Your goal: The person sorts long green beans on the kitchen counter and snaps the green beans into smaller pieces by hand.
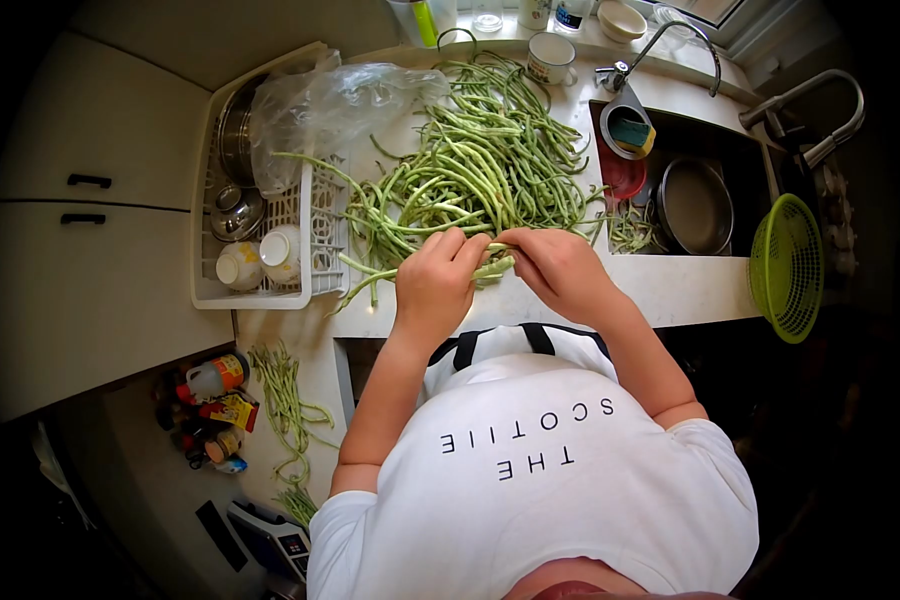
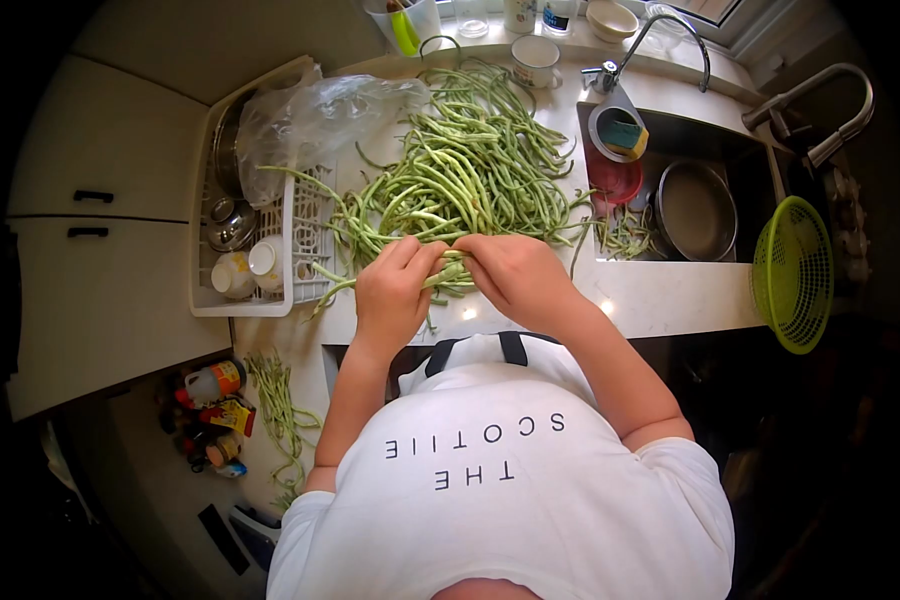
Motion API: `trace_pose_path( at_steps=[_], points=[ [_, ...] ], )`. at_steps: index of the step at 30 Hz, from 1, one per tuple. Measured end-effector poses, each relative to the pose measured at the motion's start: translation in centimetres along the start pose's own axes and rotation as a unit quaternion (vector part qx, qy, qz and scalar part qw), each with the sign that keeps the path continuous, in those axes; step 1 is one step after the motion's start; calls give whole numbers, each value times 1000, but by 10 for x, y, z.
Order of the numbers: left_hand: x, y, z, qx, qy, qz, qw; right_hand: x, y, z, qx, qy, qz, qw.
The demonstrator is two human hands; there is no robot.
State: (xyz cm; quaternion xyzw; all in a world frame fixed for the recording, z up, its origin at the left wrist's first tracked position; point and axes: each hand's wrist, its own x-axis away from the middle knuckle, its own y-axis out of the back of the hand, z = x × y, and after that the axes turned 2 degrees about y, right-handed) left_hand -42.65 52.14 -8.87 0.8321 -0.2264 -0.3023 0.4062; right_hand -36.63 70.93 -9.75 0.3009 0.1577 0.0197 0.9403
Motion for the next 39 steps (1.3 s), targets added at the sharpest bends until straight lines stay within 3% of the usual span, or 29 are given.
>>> trace_pose_path(
  at_steps=[1,4,8,9,10,11,13,15,16,17,18,19,20,23,25,26,28,29,32,35,39],
  points=[
    [0,-1,0,0,-1,0,1000,0,-3,-3,79,45,-19,996],
    [2,-4,2,-10,5,25,1000,-2,-6,-3,126,53,5,991],
    [4,-8,5,58,18,9,998,2,-22,-7,101,26,-28,994],
    [5,-11,6,109,26,-6,994,6,-28,-6,-89,-80,-31,992],
    [5,-13,6,108,26,-6,994,7,-32,-5,-275,-183,-32,943],
    [5,-16,7,160,45,-10,986,6,-33,-6,-275,-182,-32,943],
    [7,-23,7,212,63,-13,975,5,-34,-8,-580,-253,-54,772],
    [8,-28,8,362,117,-41,924,1,-32,-14,-665,-208,-140,703],
    [8,-26,9,362,116,-40,924,0,-21,-18,-666,-204,-173,696],
    [9,-22,10,436,123,-26,891,4,-11,-32,-620,-182,-190,739],
    [9,-19,12,507,130,-12,852,8,3,-39,-490,-192,-225,820],
    [10,-18,14,503,131,-14,854,11,20,-47,-329,-172,-246,895],
    [11,-19,17,535,116,-22,837,14,32,-59,-286,-158,-266,907],
    [11,-19,22,577,88,-27,812,34,76,-79,134,-179,-225,948],
    [9,-18,17,644,117,-35,755,45,88,-91,390,-114,-190,894],
    [7,-15,15,644,118,-32,755,49,87,-96,390,-116,-191,893],
    [0,-12,13,666,168,-59,724,39,82,-83,124,-116,-198,965],
    [-3,-13,11,668,168,-56,723,38,73,-78,-64,-195,-157,966],
    [-11,-19,20,708,152,-74,686,18,39,-38,-329,-214,13,920],
    [-19,-11,9,730,190,-105,648,8,-6,-27,-408,-172,56,895],
    [-13,-6,23,697,191,-42,690,-3,-25,-26,-369,-151,132,908]
  ],
)
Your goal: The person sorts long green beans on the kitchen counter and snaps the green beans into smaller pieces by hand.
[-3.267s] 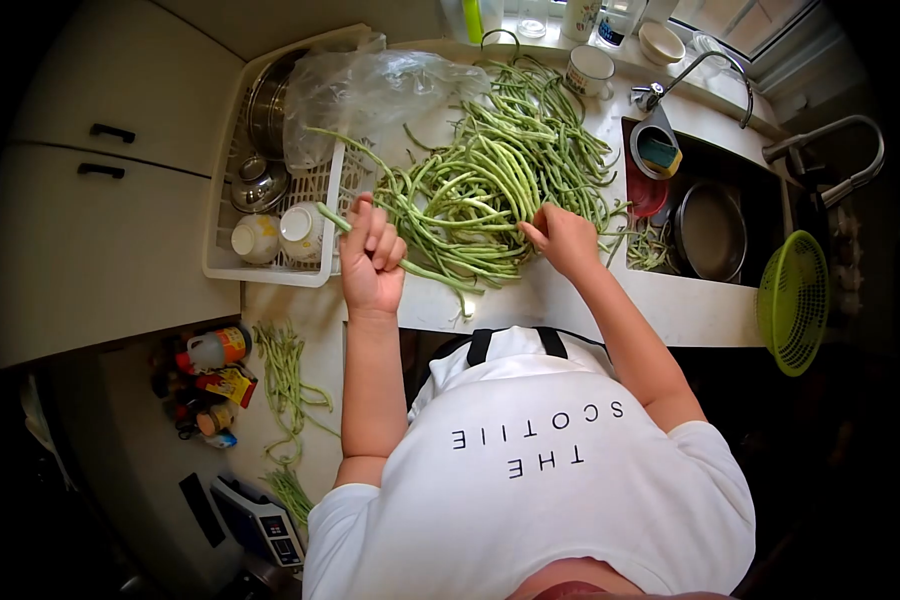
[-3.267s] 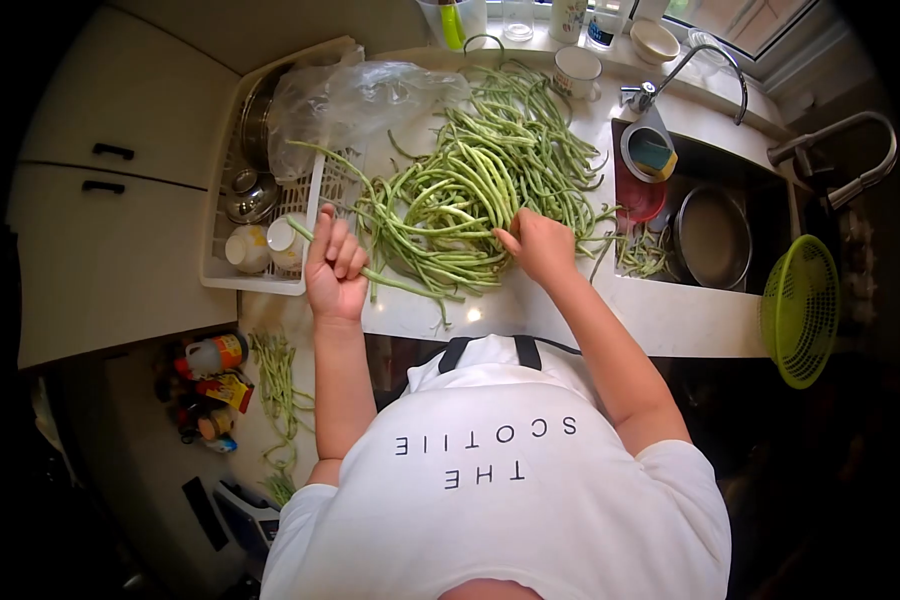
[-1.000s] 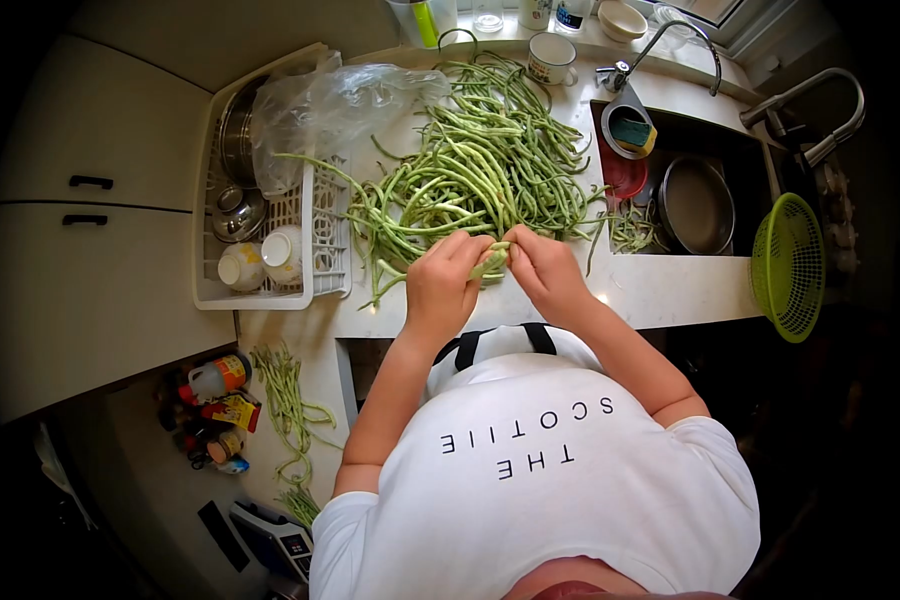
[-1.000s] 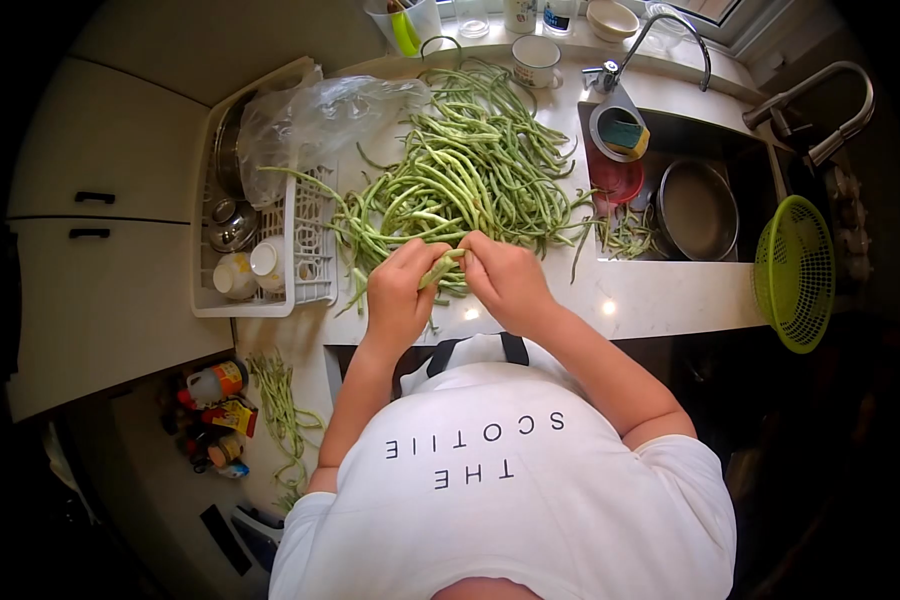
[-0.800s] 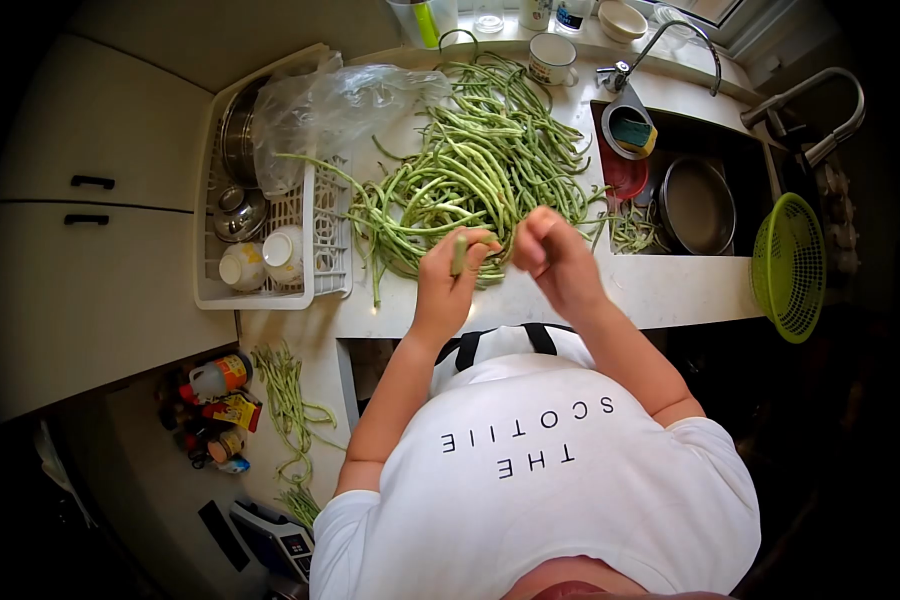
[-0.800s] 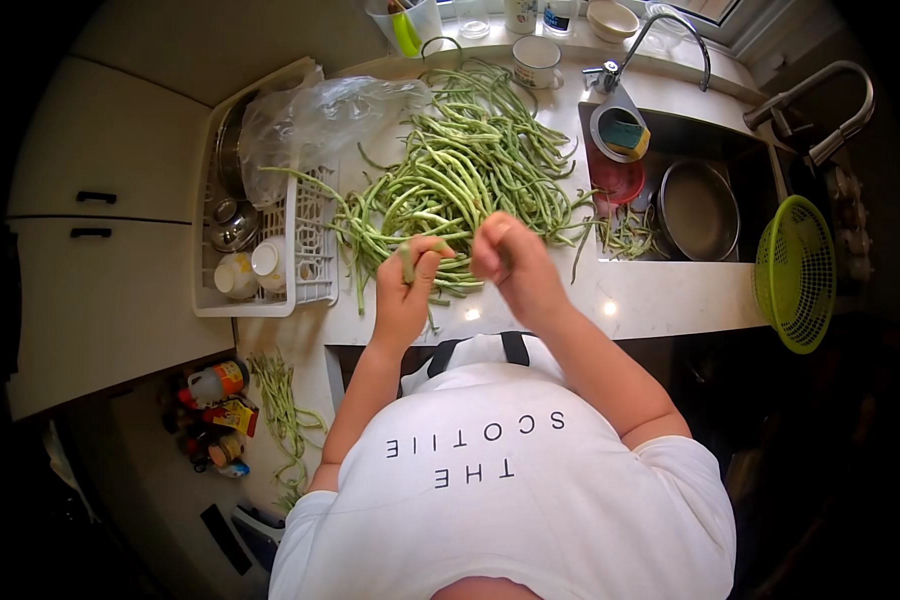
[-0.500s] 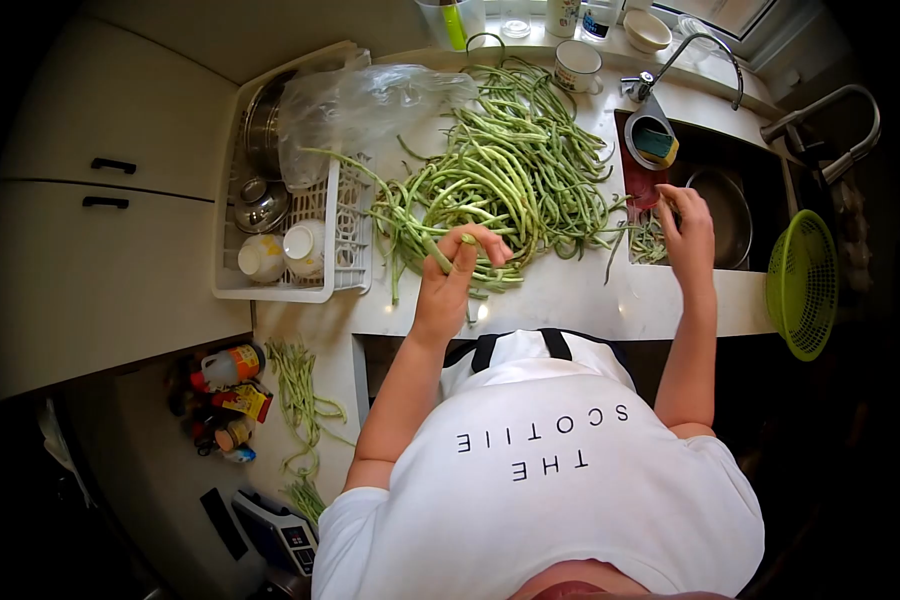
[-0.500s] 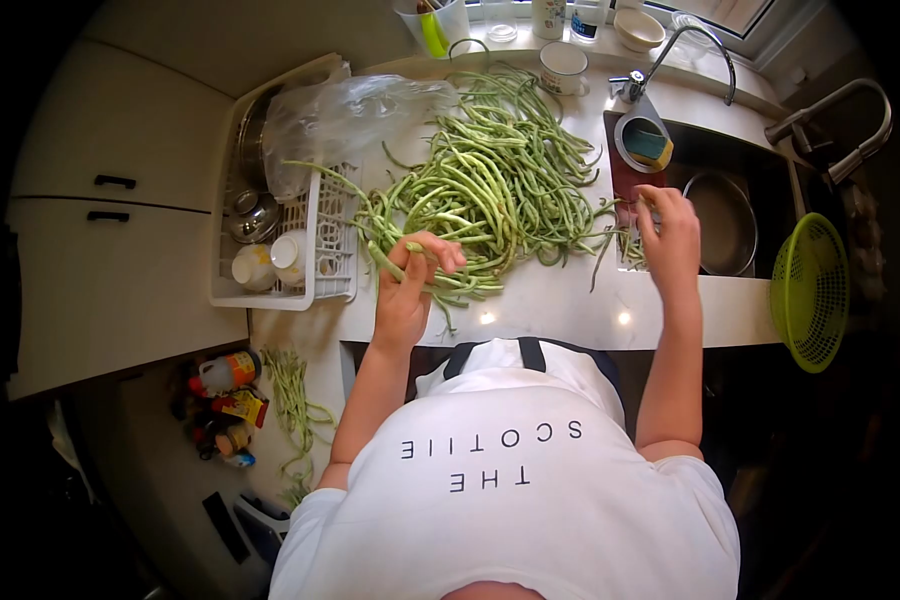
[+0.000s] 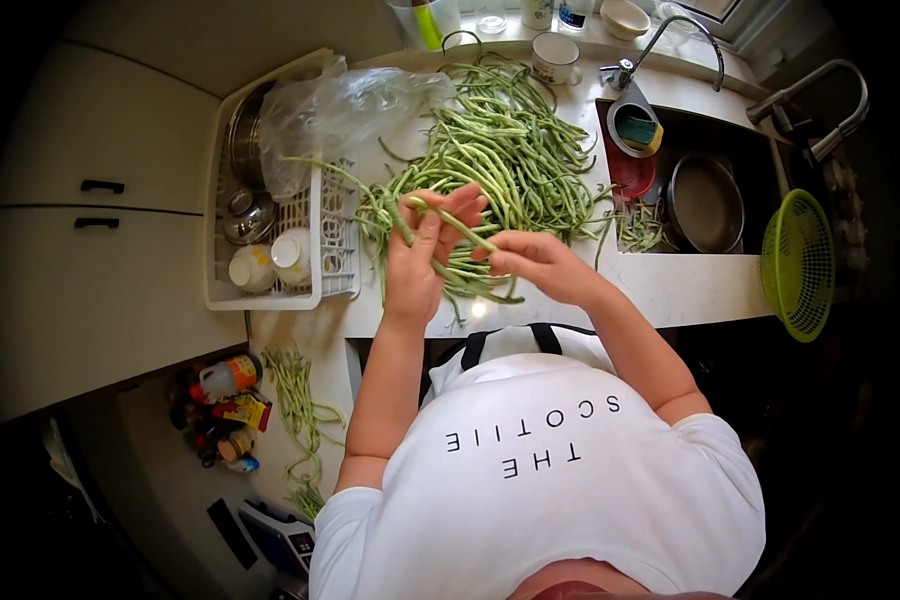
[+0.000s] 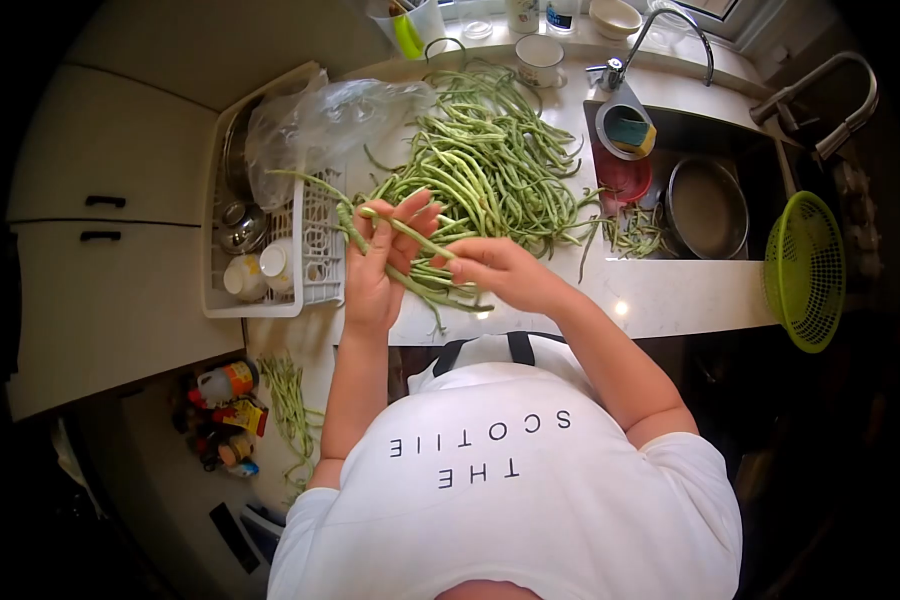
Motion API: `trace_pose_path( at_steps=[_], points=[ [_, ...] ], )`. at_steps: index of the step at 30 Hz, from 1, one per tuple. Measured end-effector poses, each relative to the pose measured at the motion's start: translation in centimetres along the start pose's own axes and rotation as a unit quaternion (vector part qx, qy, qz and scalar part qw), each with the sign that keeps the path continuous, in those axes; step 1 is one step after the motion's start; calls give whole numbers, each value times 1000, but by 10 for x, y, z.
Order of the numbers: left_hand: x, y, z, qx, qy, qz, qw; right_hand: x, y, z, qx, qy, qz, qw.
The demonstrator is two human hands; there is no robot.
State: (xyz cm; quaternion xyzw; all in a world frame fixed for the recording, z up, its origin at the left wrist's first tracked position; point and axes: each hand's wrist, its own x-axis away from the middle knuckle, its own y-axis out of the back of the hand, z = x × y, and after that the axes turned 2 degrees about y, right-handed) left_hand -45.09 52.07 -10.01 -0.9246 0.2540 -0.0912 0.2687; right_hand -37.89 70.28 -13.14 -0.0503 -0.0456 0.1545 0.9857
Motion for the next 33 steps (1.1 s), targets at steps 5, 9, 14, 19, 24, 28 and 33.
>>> trace_pose_path(
  at_steps=[5,9,14,19,24,28,33],
  points=[
    [5,42,-11,54,-68,-118,989,-2,19,-1,-75,-45,-41,995],
    [9,56,-21,49,-112,-169,978,6,24,-11,-17,-47,-77,996],
    [10,49,-18,35,-111,-184,976,11,16,-9,112,-28,-107,987],
    [15,44,-10,14,-106,-183,977,12,5,-17,200,11,-78,977],
    [20,47,-6,-16,-112,-194,974,12,3,-21,197,35,-100,975],
    [22,46,-5,-33,-112,-204,972,11,2,-25,285,68,-107,950],
    [25,34,1,-94,-126,-188,970,10,3,-43,424,112,-102,893]
  ],
)
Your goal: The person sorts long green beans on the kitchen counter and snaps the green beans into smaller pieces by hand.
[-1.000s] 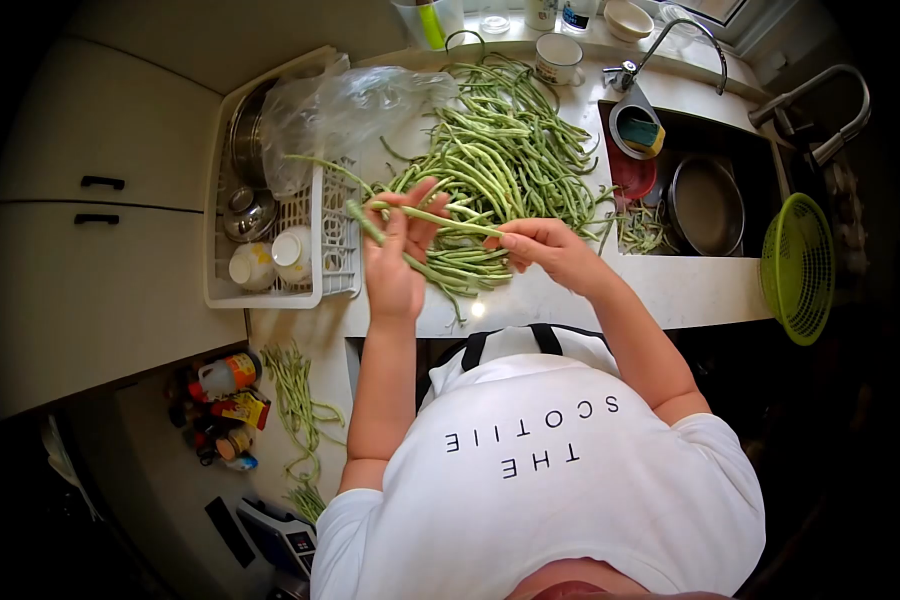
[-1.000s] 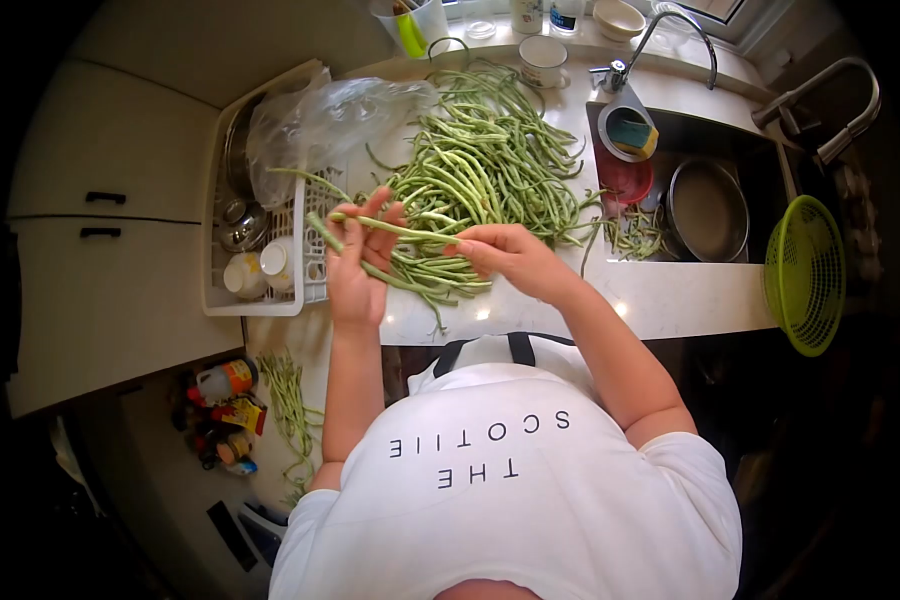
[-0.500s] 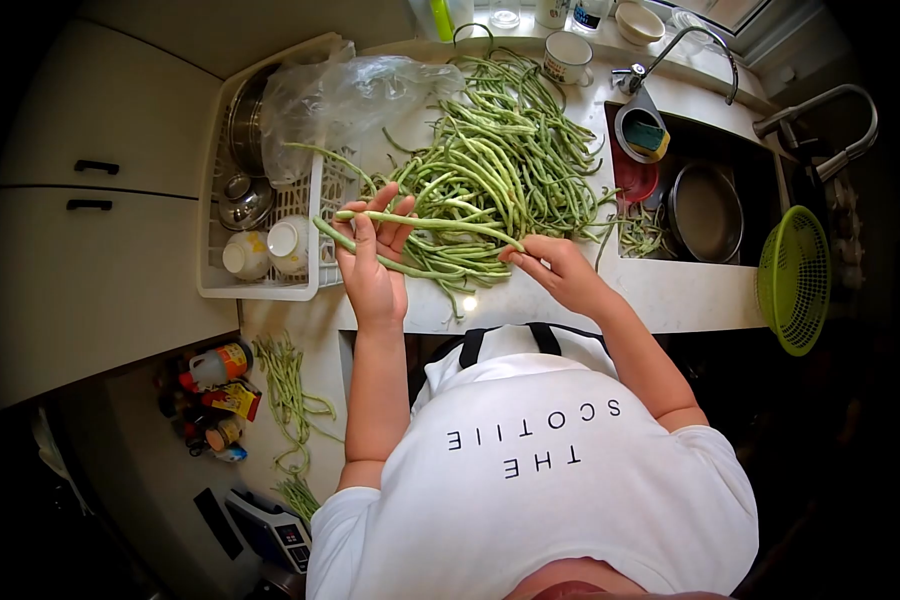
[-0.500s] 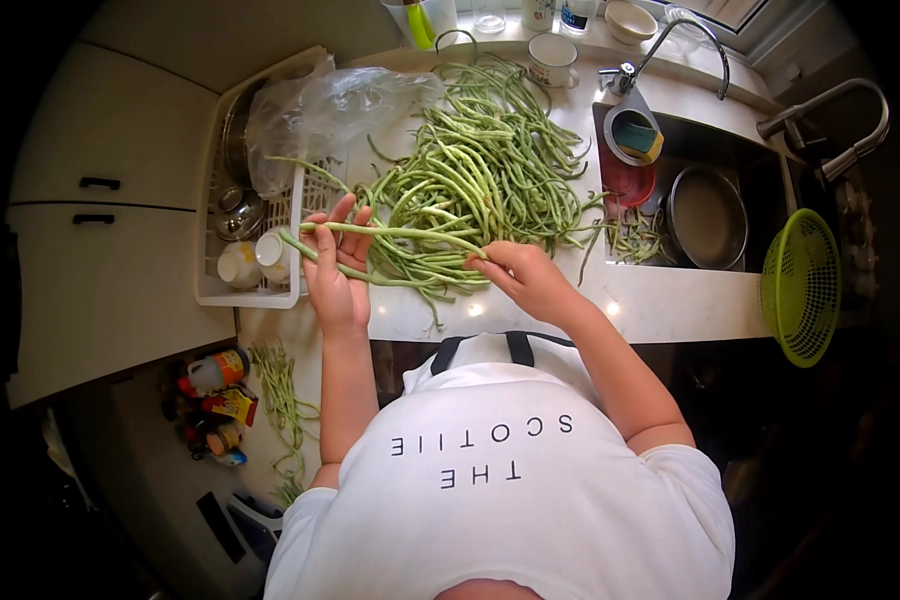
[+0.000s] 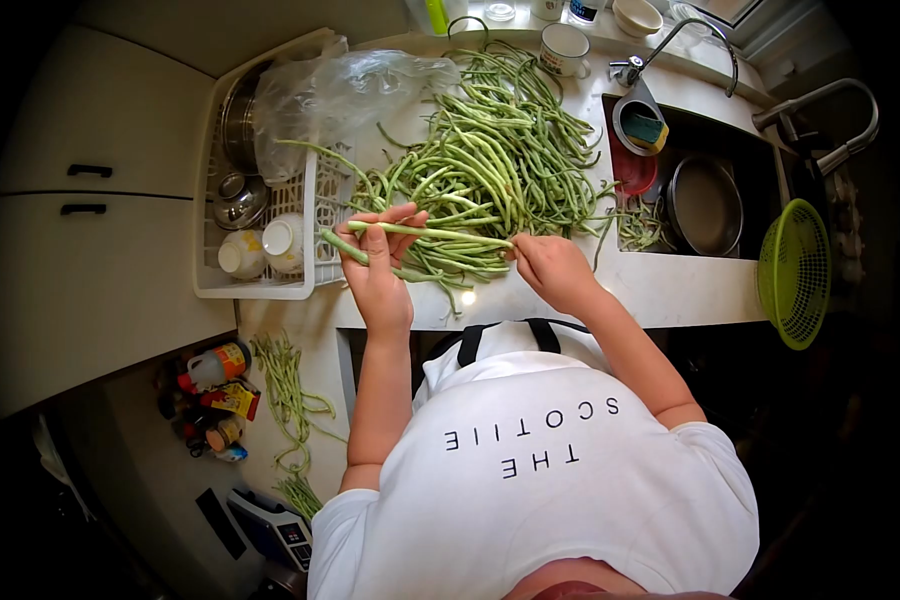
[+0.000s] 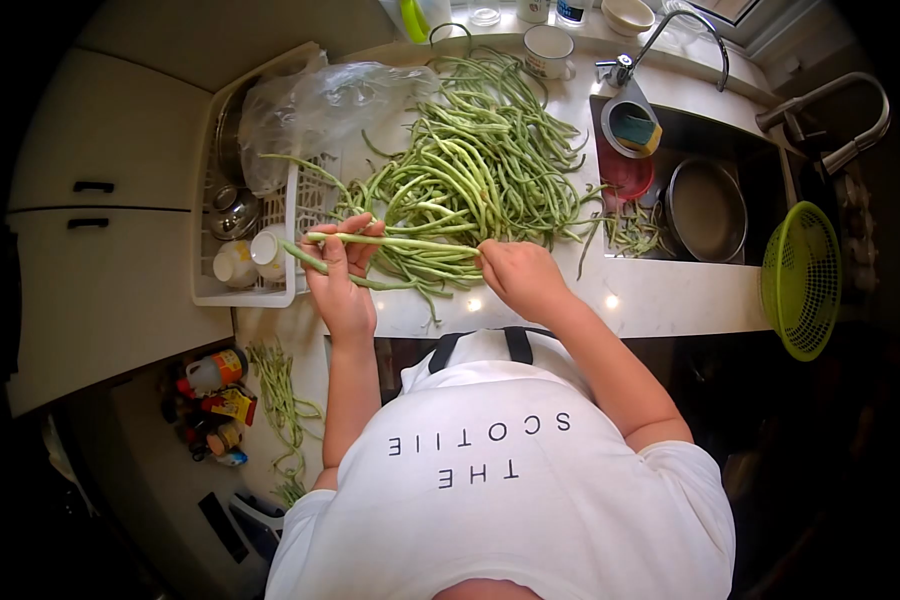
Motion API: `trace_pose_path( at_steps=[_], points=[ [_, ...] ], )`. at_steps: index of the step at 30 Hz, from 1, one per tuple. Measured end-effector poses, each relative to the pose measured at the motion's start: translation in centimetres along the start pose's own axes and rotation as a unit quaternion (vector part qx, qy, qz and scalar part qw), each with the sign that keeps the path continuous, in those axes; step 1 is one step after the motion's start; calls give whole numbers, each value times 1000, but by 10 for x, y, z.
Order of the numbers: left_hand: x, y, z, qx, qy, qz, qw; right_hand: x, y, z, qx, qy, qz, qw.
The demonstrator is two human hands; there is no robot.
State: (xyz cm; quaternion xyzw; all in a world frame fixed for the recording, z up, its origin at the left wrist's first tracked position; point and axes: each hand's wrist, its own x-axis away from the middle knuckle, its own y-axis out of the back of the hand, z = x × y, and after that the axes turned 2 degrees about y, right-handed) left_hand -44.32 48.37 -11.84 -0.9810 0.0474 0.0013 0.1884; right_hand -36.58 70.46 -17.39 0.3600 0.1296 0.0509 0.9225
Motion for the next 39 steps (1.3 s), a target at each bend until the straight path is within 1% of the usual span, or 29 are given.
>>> trace_pose_path(
  at_steps=[2,3,5,6,7,8,9,10,11,13,14,15,17,19,20,21,22,23,24,28,30,31,33,34,35,36,37,38,39],
  points=[
    [4,-8,2,-20,-13,7,1000,-1,-4,1,26,-151,19,988],
    [6,-12,4,-34,-35,10,999,0,-6,-2,27,-152,21,988],
    [8,-16,1,-47,-57,12,997,-3,-12,-18,-183,-237,-79,951],
    [8,-18,-2,-30,-83,-18,996,0,-16,-34,-354,-288,-107,883],
    [7,-19,-4,-13,-109,-46,993,0,-14,-46,-471,-274,-165,822],
    [2,-13,-9,-8,-130,-76,989,4,-6,-57,-524,-287,-209,774],
    [-3,-6,-15,-7,-130,-76,989,7,4,-61,-464,-275,-273,796],
    [-10,2,-23,7,-137,-70,988,12,19,-71,-381,-282,-295,830],
    [-13,10,-27,21,-144,-67,987,19,34,-86,-272,-255,-310,875],
    [-14,23,-31,5,-140,-77,987,37,67,-110,-73,-277,-291,913],
    [-14,28,-31,11,-145,-82,986,48,79,-127,67,-255,-265,927],
    [-13,31,-31,17,-150,-86,985,54,84,-126,317,-234,-242,886],
    [-12,28,-28,20,-133,-110,985,54,85,-130,351,-221,-293,862],
    [-11,23,-22,19,-95,-113,989,38,87,-111,191,-184,-261,928],
    [-10,13,-20,21,-85,-123,989,31,75,-106,74,-183,-250,948],
    [-10,11,-20,22,-84,-122,989,21,62,-98,14,-176,-225,958],
    [-10,10,-20,30,-76,-95,992,8,52,-77,-40,-197,-178,963],
    [-10,8,-20,38,-68,-68,995,-2,35,-76,-33,-162,-154,974],
    [-10,1,-24,53,-55,-77,994,-15,26,-64,-38,-160,-126,978],
    [-11,2,-29,34,-45,-54,997,-65,-25,-80,-56,-195,-151,967],
    [-7,7,-29,37,-36,-35,998,-86,-35,-87,-20,-266,-98,959],
    [-6,9,-30,40,-24,-16,999,-90,-34,-86,-21,-260,-99,960],
    [-1,12,-32,29,-27,-33,999,-97,-28,-81,-85,-274,-7,958],
    [1,17,-32,9,-17,-35,999,-97,-24,-74,-148,-261,-21,954],
    [2,20,-29,-9,-7,-38,999,-95,-19,-68,-147,-257,-19,955],
    [2,23,-27,3,5,-61,998,-93,-12,-61,-205,-240,-51,947],
    [2,23,-25,4,4,-63,998,-90,-6,-55,-262,-222,-84,935],
    [2,22,-22,-23,25,-70,997,-89,-2,-48,-408,-197,-101,886],
    [2,19,-20,-49,47,-77,995,-86,5,-41,-407,-197,-101,886]
  ],
)
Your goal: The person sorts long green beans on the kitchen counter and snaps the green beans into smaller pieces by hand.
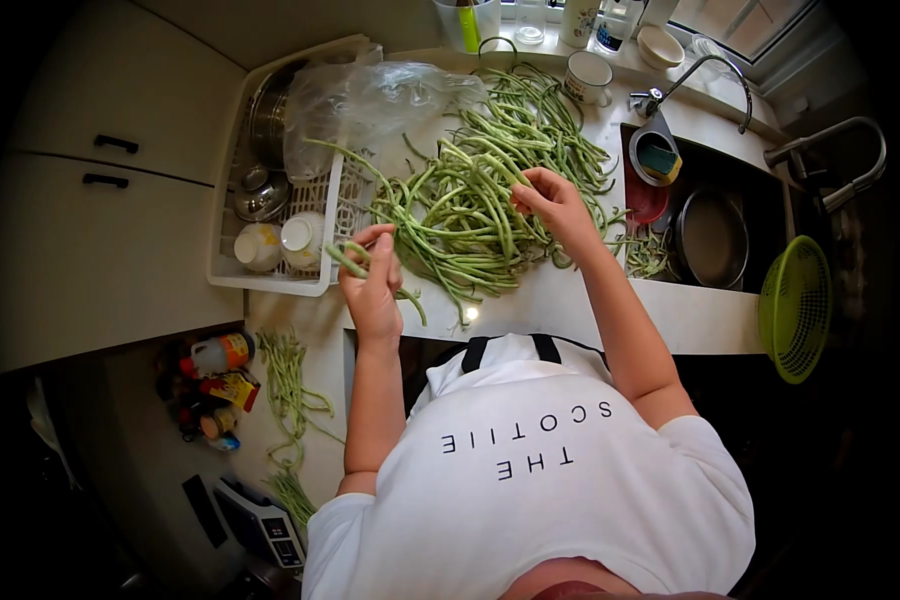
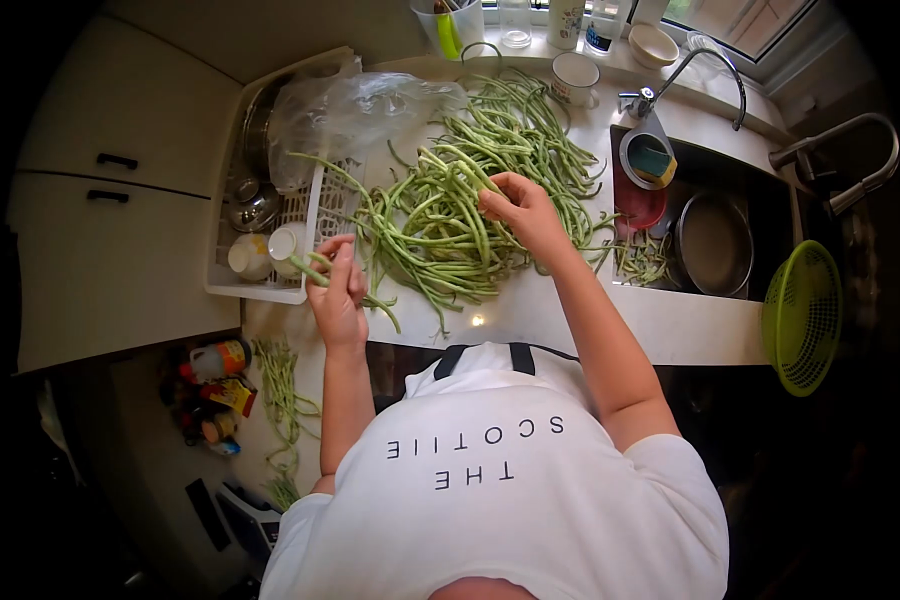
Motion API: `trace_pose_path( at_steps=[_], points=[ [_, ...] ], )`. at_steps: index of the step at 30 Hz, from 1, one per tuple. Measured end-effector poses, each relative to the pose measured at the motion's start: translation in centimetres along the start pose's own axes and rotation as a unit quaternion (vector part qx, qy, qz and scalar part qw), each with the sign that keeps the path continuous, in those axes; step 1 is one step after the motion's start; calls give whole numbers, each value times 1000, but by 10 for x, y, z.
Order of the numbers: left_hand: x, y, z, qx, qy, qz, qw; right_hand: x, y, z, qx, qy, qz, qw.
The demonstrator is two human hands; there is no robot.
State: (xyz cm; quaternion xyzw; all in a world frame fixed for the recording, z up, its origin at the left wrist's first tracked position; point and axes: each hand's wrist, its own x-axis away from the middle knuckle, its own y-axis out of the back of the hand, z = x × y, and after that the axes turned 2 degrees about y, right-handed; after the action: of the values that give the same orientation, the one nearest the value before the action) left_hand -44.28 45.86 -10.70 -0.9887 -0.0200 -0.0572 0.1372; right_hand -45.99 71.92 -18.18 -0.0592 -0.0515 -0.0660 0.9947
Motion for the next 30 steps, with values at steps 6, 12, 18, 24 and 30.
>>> trace_pose_path(
  at_steps=[6,12,18,24,30],
  points=[
    [-7,-49,18,-126,132,160,970,38,-5,44,-128,-16,135,982],
    [-17,-60,38,160,244,137,947,55,-5,39,-60,-10,98,993],
    [-30,-48,19,179,235,142,945,53,12,30,228,84,-9,970],
    [-35,-39,21,157,207,144,955,77,-1,48,46,3,104,994],
    [-32,-40,21,128,183,128,966,92,-4,74,104,-21,213,971]
  ],
)
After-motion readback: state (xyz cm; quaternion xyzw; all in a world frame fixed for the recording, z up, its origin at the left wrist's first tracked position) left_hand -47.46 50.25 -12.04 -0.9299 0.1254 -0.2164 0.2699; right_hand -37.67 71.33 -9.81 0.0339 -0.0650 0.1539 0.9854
